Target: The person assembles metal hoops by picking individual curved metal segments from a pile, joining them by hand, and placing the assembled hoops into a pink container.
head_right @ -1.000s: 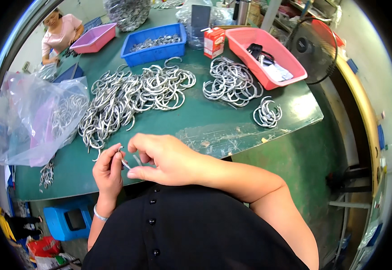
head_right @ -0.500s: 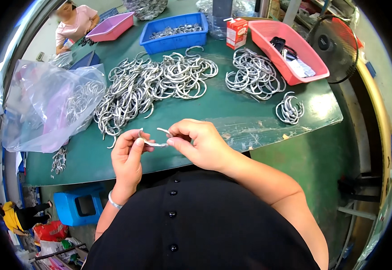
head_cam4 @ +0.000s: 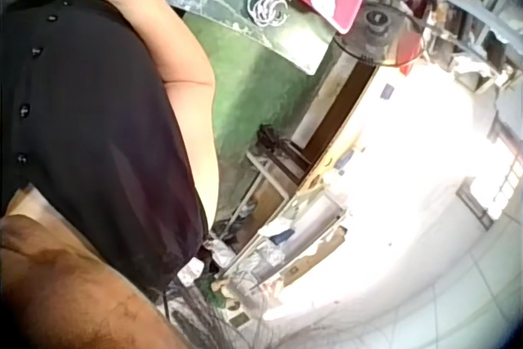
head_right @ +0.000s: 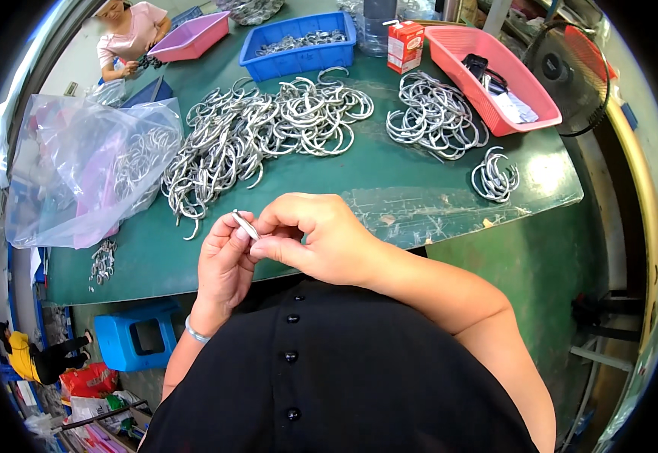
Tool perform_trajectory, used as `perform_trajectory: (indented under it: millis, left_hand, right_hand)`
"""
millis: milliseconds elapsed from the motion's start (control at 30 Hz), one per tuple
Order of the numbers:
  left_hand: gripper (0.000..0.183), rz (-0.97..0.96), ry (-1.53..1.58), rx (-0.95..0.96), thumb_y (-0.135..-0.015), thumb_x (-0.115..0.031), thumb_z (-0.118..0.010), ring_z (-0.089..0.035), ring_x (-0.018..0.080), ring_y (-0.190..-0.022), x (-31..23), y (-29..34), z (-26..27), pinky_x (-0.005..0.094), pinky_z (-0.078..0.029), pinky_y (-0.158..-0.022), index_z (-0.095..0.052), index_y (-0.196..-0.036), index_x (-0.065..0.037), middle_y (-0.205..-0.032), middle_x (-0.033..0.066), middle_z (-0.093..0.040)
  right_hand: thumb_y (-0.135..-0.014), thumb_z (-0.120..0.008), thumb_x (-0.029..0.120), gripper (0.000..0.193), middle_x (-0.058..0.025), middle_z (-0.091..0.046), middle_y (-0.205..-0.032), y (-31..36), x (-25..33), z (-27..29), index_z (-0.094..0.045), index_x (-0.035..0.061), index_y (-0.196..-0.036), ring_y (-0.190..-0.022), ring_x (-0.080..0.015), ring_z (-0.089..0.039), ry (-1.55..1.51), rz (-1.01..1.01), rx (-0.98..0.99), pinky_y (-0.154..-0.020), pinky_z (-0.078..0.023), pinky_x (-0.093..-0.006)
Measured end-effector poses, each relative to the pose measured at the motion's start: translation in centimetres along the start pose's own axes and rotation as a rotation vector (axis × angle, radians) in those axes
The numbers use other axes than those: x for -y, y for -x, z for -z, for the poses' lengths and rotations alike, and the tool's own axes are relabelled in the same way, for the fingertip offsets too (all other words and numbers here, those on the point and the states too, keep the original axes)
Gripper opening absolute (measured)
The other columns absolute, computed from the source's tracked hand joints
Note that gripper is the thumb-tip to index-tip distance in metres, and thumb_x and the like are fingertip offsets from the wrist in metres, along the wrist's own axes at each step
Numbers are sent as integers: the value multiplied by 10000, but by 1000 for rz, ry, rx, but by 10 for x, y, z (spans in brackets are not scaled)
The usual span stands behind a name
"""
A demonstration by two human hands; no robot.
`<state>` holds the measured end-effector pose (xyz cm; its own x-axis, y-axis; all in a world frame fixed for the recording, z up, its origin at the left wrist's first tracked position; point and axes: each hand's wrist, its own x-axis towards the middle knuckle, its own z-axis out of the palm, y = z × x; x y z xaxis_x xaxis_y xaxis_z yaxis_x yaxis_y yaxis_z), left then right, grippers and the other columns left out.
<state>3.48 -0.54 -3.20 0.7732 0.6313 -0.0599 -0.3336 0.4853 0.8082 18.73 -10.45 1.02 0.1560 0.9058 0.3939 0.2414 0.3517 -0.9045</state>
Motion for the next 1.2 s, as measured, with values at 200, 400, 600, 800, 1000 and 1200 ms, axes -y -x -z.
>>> perform_trajectory:
  millis: [200, 400, 600, 800, 1000, 1200]
  left_hand:
    - [152, -137, -47, -11, -864, -29, -470, -591, 200, -865, 2, 2, -1, 281, -513, -739, -495, -1009, 10, -944, 122, -572]
    - [160, -608, -618, 84, -820, 20, -516, -586, 226, -865, -7, 9, 0, 296, -493, -750, -520, -980, 28, -974, 140, -539]
    - [196, -709, -861, 111, -789, 55, -548, -590, 197, -831, -19, 13, -8, 274, -495, -744, -542, -985, 52, -1002, 155, -514]
    - [165, -764, -973, 144, -788, 46, -556, -590, 180, -791, -21, 13, -9, 259, -498, -701, -550, -953, 56, -997, 156, -516]
    - [135, -288, -485, -98, -834, -48, -525, -560, 122, -724, -20, 9, -15, 232, -438, -613, -567, -938, 28, -919, 96, -575]
    - [108, 14, -115, -198, -837, -72, -541, -579, 132, -701, -20, 4, -1, 217, -455, -595, -579, -903, 5, -857, 91, -615]
  right_hand:
    - [-719, -650, 29, 85, -64, -578, -704, 3, -5, 9, -591, 7, -778, -632, -138, -555, 95, 68, -21, -576, -427, -247]
    - [-739, -621, -13, 103, -79, -614, -772, 12, -22, 20, -610, -13, -841, -692, -122, -579, 108, -4, -80, -612, -446, -229]
    - [-752, -622, 5, 123, -84, -634, -812, 17, -34, 15, -629, -4, -874, -726, -125, -594, 31, -58, -123, -650, -462, -232]
    - [-787, -585, 8, 130, -78, -627, -804, 19, -39, 9, -616, -20, -909, -719, -108, -584, -95, -166, -95, -644, -462, -226]
    - [-837, -555, 116, 152, -47, -611, -747, 17, -42, 11, -599, -14, -902, -664, -97, -560, -390, -413, 16, -610, -456, -222]
    - [-849, -555, 180, 189, -45, -597, -704, 18, -38, 8, -597, -4, -862, -599, -96, -544, -525, -590, 53, -575, -452, -216]
